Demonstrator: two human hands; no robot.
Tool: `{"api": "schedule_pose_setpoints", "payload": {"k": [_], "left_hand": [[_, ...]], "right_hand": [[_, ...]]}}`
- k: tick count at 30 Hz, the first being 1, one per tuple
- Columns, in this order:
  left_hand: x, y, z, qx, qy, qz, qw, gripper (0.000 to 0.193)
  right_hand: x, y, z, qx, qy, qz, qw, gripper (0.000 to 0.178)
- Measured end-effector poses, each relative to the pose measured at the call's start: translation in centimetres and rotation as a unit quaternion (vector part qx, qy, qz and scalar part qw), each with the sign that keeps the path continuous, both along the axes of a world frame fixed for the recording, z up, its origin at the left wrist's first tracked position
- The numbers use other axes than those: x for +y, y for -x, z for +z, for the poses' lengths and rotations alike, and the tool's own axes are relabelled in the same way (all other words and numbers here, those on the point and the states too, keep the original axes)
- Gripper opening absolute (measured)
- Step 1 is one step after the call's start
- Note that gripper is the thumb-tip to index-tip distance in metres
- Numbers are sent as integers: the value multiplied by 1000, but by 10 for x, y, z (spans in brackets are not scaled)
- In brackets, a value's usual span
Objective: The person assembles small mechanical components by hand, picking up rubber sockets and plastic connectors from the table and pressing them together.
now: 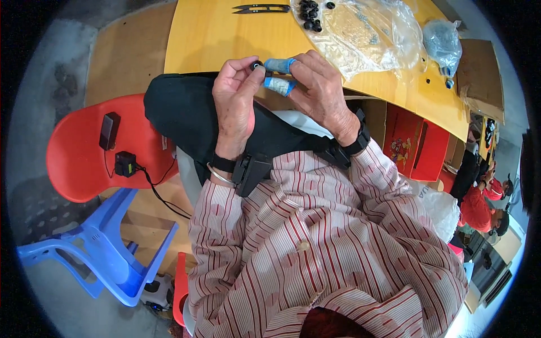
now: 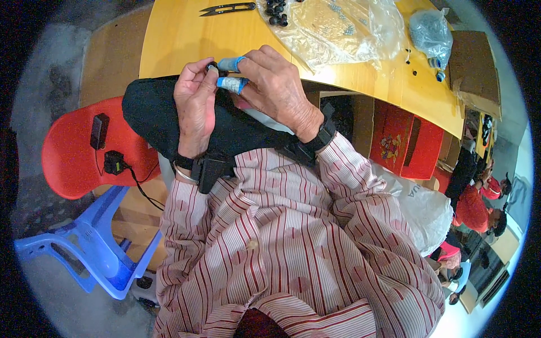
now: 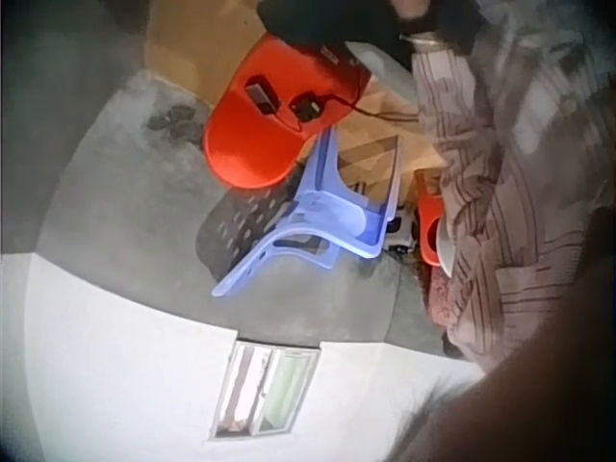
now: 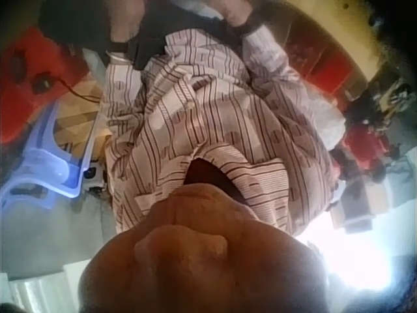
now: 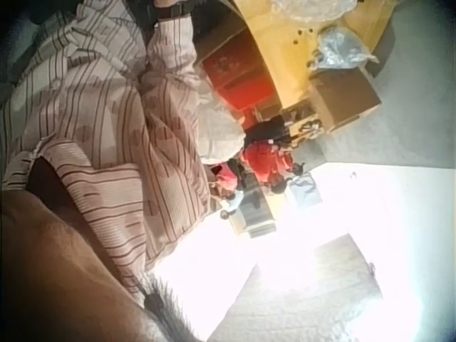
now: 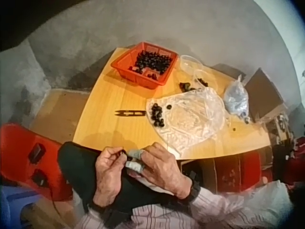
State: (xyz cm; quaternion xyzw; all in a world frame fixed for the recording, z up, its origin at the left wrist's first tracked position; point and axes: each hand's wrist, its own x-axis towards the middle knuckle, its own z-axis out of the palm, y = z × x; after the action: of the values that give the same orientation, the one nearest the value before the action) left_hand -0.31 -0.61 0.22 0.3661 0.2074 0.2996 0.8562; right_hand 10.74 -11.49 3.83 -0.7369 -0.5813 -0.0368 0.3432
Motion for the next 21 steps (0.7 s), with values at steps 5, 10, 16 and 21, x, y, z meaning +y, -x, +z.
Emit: {"api": "schedule_pose_setpoints", "payload": {"k": [5,10,16,21], "left_hand": [[0,-2,-1,5,-13,3,1000,23],[0,-2,0,6,-23,-3,1000,23],[-2,0,1,3,-38,-17,999,23],[-5,0,3,18,-56,-41,997,22]], "right_hand": [[0,-3,1,1,-1,11,1000,26],[0,-1,1,14,-8,15,1000,24],[-5,-5,5,15,-17,27,999,23],[-16,-15,11,51,-24,8,998,24]]}}
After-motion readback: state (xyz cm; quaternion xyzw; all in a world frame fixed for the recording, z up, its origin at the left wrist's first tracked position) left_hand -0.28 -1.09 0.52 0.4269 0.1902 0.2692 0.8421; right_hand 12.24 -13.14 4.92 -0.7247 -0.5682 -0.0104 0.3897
